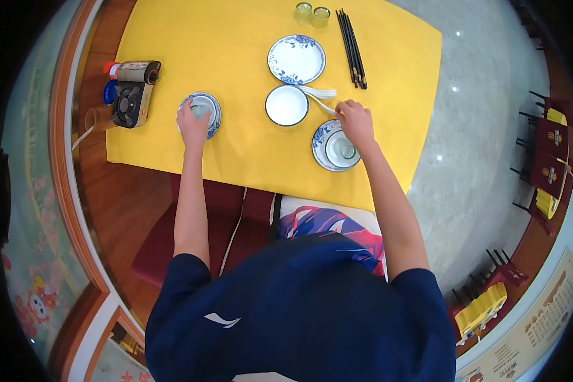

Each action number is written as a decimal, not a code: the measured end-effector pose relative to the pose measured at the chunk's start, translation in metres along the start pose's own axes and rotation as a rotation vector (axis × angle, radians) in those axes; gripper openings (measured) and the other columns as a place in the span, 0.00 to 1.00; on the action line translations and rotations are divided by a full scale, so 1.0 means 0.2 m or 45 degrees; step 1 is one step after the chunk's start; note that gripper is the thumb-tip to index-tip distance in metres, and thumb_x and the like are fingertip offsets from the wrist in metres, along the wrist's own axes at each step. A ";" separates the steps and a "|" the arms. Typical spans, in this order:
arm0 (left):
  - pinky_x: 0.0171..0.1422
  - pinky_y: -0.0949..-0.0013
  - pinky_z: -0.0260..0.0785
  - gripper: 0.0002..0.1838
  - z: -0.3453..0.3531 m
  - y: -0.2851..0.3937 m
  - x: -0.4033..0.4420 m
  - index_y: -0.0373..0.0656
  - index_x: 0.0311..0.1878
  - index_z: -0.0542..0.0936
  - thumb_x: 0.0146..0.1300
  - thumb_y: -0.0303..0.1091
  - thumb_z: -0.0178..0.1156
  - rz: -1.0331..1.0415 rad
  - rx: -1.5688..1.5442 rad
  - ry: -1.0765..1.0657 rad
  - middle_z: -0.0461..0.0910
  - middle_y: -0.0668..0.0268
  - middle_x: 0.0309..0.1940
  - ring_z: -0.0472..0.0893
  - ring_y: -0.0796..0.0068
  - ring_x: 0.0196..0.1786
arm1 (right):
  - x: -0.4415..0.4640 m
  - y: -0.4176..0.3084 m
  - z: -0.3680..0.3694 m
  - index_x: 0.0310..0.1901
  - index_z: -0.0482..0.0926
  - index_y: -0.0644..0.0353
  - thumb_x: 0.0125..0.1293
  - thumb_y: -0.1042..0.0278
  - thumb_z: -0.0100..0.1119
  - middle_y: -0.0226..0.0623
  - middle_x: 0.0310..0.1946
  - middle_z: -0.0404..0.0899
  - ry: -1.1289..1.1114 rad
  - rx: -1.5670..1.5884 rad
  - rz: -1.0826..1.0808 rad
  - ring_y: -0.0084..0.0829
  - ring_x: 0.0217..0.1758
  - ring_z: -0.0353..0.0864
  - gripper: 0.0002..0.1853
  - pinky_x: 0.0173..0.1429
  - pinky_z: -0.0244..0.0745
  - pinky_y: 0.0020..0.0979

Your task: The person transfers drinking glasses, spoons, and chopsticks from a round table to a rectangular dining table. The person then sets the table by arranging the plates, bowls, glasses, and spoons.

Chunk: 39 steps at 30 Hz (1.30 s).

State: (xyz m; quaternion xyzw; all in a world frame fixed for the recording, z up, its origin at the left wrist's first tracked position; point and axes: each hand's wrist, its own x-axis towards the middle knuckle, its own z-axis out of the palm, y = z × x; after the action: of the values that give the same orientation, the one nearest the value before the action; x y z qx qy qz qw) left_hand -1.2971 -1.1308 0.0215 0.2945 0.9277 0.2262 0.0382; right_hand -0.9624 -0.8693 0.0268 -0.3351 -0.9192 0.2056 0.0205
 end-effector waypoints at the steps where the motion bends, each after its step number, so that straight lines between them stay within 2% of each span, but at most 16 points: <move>1: 0.63 0.53 0.63 0.32 -0.02 0.03 -0.01 0.41 0.60 0.69 0.52 0.33 0.70 -0.005 -0.006 0.014 0.70 0.49 0.52 0.69 0.46 0.57 | -0.02 0.01 -0.03 0.38 0.78 0.54 0.62 0.64 0.60 0.34 0.35 0.79 0.006 -0.006 -0.013 0.38 0.44 0.79 0.06 0.47 0.69 0.44; 4: 0.63 0.54 0.63 0.31 -0.10 0.14 -0.07 0.40 0.60 0.69 0.53 0.35 0.70 0.094 0.045 0.179 0.71 0.51 0.52 0.69 0.48 0.57 | -0.11 0.00 -0.13 0.39 0.76 0.58 0.65 0.66 0.58 0.38 0.33 0.81 -0.005 0.248 0.043 0.39 0.41 0.81 0.06 0.46 0.72 0.40; 6: 0.64 0.54 0.62 0.29 -0.14 0.28 -0.16 0.39 0.59 0.70 0.55 0.36 0.68 0.301 -0.179 0.084 0.72 0.53 0.53 0.70 0.50 0.58 | -0.17 -0.07 -0.23 0.41 0.75 0.62 0.67 0.70 0.55 0.42 0.32 0.82 0.049 0.695 0.277 0.37 0.37 0.84 0.05 0.44 0.75 0.34; 7: 0.64 0.54 0.62 0.29 -0.15 0.37 -0.22 0.39 0.59 0.70 0.56 0.37 0.67 0.374 -0.262 0.013 0.73 0.54 0.54 0.70 0.51 0.59 | -0.20 -0.07 -0.23 0.44 0.75 0.64 0.69 0.72 0.54 0.41 0.34 0.83 0.047 0.818 0.300 0.30 0.37 0.85 0.06 0.42 0.76 0.28; 10: 0.62 0.57 0.65 0.25 -0.18 0.63 -0.41 0.39 0.59 0.71 0.60 0.36 0.64 0.579 -0.522 -0.162 0.73 0.54 0.55 0.72 0.51 0.58 | -0.23 -0.23 -0.32 0.45 0.75 0.65 0.68 0.73 0.55 0.38 0.33 0.82 -0.163 1.148 0.283 0.26 0.37 0.84 0.07 0.43 0.76 0.27; 14: 0.54 0.59 0.70 0.18 -0.16 0.73 -0.53 0.38 0.54 0.75 0.62 0.33 0.61 0.586 -0.697 -0.403 0.76 0.52 0.49 0.76 0.52 0.51 | -0.21 -0.37 -0.23 0.46 0.75 0.65 0.69 0.72 0.55 0.34 0.36 0.80 -0.419 1.466 0.163 0.23 0.38 0.81 0.08 0.44 0.76 0.26; 15: 0.50 0.60 0.71 0.14 -0.13 0.69 -0.56 0.37 0.50 0.76 0.63 0.32 0.60 0.494 -0.753 -0.571 0.78 0.52 0.44 0.78 0.52 0.46 | -0.20 -0.39 -0.21 0.46 0.75 0.65 0.69 0.72 0.55 0.34 0.36 0.80 -0.415 1.467 0.171 0.23 0.38 0.81 0.08 0.44 0.76 0.26; 16: 0.45 0.60 0.72 0.10 -0.11 0.65 -0.57 0.36 0.46 0.78 0.64 0.31 0.59 0.400 -0.806 -0.736 0.79 0.52 0.40 0.79 0.53 0.41 | -0.18 -0.40 -0.19 0.47 0.75 0.65 0.69 0.71 0.56 0.33 0.38 0.79 -0.476 1.451 0.161 0.23 0.39 0.80 0.09 0.45 0.75 0.26; 18: 0.42 0.59 0.71 0.09 -0.09 0.57 -0.57 0.35 0.43 0.78 0.65 0.31 0.58 0.327 -0.744 -0.652 0.79 0.53 0.36 0.79 0.52 0.38 | -0.14 -0.40 -0.17 0.48 0.75 0.65 0.68 0.71 0.57 0.33 0.39 0.79 -0.535 1.432 0.157 0.24 0.39 0.80 0.10 0.46 0.74 0.26; 20: 0.38 0.59 0.71 0.09 -0.09 0.44 -0.55 0.34 0.40 0.78 0.66 0.32 0.57 0.168 -0.638 -0.479 0.79 0.54 0.31 0.79 0.53 0.33 | -0.07 -0.39 -0.15 0.49 0.76 0.62 0.65 0.67 0.61 0.35 0.38 0.80 -0.194 0.912 0.221 0.27 0.39 0.80 0.13 0.44 0.75 0.28; 21: 0.37 0.60 0.71 0.09 -0.09 0.36 -0.53 0.35 0.40 0.78 0.67 0.32 0.57 0.086 -0.597 -0.392 0.79 0.54 0.29 0.80 0.55 0.32 | -0.04 -0.33 -0.09 0.50 0.76 0.58 0.62 0.66 0.63 0.38 0.39 0.79 -0.035 0.717 0.248 0.33 0.38 0.81 0.15 0.42 0.76 0.32; 22: 0.35 0.62 0.70 0.09 -0.11 0.29 -0.50 0.35 0.40 0.79 0.67 0.33 0.57 -0.023 -0.580 -0.319 0.79 0.55 0.27 0.79 0.59 0.29 | -0.01 -0.28 -0.05 0.50 0.76 0.58 0.62 0.66 0.63 0.38 0.39 0.79 -0.036 0.718 0.248 0.33 0.38 0.81 0.15 0.42 0.76 0.32; 24: 0.34 0.64 0.69 0.10 -0.14 0.17 -0.46 0.35 0.39 0.79 0.68 0.33 0.57 -0.136 -0.556 -0.241 0.78 0.56 0.25 0.78 0.62 0.27 | 0.04 -0.19 0.01 0.48 0.77 0.55 0.59 0.68 0.64 0.40 0.40 0.78 0.184 0.254 0.185 0.40 0.41 0.80 0.15 0.43 0.76 0.37; 26: 0.29 0.70 0.65 0.10 -0.16 0.08 -0.43 0.34 0.39 0.81 0.67 0.34 0.58 -0.212 -0.432 -0.170 0.75 0.64 0.18 0.72 0.77 0.22 | 0.09 -0.16 0.03 0.47 0.76 0.54 0.58 0.68 0.64 0.39 0.39 0.77 0.159 0.151 0.139 0.40 0.42 0.79 0.14 0.42 0.76 0.39; 34: 0.30 0.69 0.65 0.11 -0.04 -0.06 -0.39 0.34 0.37 0.80 0.67 0.34 0.59 -0.164 -0.441 0.109 0.74 0.63 0.19 0.72 0.75 0.22 | 0.17 -0.15 0.11 0.38 0.75 0.51 0.56 0.66 0.65 0.33 0.35 0.74 0.201 -0.163 0.079 0.36 0.40 0.78 0.10 0.39 0.75 0.40; 39: 0.35 0.65 0.69 0.10 -0.06 -0.02 -0.37 0.33 0.37 0.79 0.67 0.33 0.59 -0.181 -0.500 0.220 0.80 0.57 0.25 0.78 0.67 0.27 | 0.16 -0.12 0.18 0.33 0.77 0.52 0.58 0.64 0.62 0.32 0.33 0.73 0.196 -0.322 -0.037 0.34 0.38 0.76 0.05 0.37 0.71 0.38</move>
State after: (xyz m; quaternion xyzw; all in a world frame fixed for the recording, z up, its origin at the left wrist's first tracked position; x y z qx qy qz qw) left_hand -1.2412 -1.1793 0.0254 0.1948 0.8840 0.4237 0.0309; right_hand -1.0085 -0.8783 0.0008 -0.3366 -0.9382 0.0616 0.0517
